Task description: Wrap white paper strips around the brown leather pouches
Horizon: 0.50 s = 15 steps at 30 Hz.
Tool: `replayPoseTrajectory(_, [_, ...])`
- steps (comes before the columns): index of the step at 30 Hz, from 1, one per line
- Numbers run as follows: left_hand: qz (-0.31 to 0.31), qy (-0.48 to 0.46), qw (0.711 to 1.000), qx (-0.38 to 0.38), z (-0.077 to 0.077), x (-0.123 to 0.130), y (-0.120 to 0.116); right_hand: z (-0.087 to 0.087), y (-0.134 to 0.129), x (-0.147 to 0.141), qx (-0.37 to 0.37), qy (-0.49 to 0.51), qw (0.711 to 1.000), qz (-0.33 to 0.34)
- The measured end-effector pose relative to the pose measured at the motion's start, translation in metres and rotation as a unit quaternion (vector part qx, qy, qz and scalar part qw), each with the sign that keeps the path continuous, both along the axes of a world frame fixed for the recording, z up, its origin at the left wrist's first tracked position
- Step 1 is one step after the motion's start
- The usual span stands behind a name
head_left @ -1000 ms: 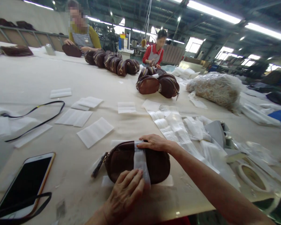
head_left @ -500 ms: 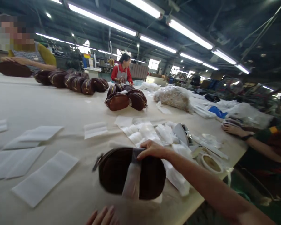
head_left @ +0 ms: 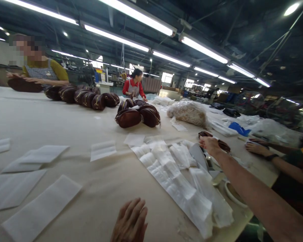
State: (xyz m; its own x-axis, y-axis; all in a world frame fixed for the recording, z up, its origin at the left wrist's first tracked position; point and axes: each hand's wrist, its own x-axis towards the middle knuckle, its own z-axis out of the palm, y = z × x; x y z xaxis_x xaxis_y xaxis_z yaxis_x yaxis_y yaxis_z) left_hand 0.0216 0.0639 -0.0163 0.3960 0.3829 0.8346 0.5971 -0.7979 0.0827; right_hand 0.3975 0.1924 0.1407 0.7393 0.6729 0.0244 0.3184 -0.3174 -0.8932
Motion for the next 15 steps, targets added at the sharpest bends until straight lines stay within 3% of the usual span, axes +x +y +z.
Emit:
replayPoseTrajectory(3, [-0.008,-0.035,0.997,-0.066,0.001,0.029,0.031,-0.017,0.028,-0.037,-0.051,-0.041,0.994,0.090])
replayPoseTrajectory(6, [-0.003,-0.018,0.990,-0.136,-0.012,0.046,0.059,-0.025,0.066,-0.078,-0.078,-0.113,0.974,0.182])
replayPoseTrajectory(10, [0.036,-0.020,0.989,-0.143,-0.050,0.060,0.083,-0.030,0.133,-0.139,-0.076,-0.234,0.928,0.281])
replayPoseTrajectory(15, [0.018,0.044,0.995,-0.089,-0.100,0.070,0.100,-0.035,0.228,-0.231,-0.024,-0.347,0.861,0.371])
